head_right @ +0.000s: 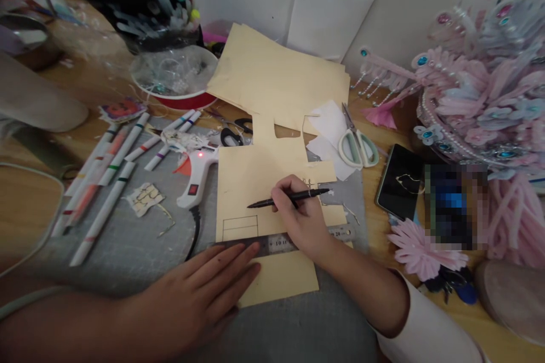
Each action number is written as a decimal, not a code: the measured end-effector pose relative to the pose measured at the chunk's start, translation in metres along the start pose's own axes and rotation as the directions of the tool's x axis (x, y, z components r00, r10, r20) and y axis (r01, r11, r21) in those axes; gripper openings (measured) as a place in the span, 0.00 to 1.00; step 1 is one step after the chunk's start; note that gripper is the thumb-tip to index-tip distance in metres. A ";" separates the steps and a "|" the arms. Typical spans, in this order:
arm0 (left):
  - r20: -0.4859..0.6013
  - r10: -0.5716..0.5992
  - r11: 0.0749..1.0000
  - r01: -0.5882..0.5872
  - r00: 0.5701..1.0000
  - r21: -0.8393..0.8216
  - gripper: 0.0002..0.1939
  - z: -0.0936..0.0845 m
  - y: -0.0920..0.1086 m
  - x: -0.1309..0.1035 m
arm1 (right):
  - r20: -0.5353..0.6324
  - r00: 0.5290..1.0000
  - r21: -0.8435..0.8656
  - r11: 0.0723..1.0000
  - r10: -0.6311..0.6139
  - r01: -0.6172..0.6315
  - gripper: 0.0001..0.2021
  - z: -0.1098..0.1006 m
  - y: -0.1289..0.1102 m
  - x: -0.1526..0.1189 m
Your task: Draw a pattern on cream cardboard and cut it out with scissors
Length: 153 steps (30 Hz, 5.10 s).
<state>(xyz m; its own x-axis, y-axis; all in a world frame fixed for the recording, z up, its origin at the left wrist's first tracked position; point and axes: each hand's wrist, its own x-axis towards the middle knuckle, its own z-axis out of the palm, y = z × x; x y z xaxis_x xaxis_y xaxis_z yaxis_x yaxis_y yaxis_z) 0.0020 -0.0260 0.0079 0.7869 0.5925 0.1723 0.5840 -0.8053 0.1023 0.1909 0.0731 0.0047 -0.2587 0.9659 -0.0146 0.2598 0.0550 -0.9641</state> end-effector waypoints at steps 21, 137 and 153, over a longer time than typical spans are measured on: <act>0.005 -0.024 1.000 0.024 1.000 -0.014 0.21 0.000 0.000 0.000 | 0.066 0.997 -0.068 0.997 -0.041 0.046 0.09 0.000 -0.005 -0.002; -0.003 0.023 0.998 -0.023 1.000 0.061 0.22 0.004 0.003 -0.001 | 0.365 0.931 -0.139 0.986 -0.031 0.088 0.06 0.012 -0.015 -0.014; 0.005 0.010 0.999 -0.010 1.000 0.051 0.21 0.000 0.001 0.001 | 0.224 0.969 -0.077 0.989 -0.109 0.129 0.11 -0.001 -0.012 -0.011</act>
<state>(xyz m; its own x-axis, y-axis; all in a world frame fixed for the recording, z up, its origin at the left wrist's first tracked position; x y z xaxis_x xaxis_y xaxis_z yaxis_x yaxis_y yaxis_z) 0.0035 -0.0264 0.0079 0.7937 0.5845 0.1685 0.5853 -0.8093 0.0503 0.1913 0.0618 0.0171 -0.4870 0.8729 0.0311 0.2954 0.1982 -0.9346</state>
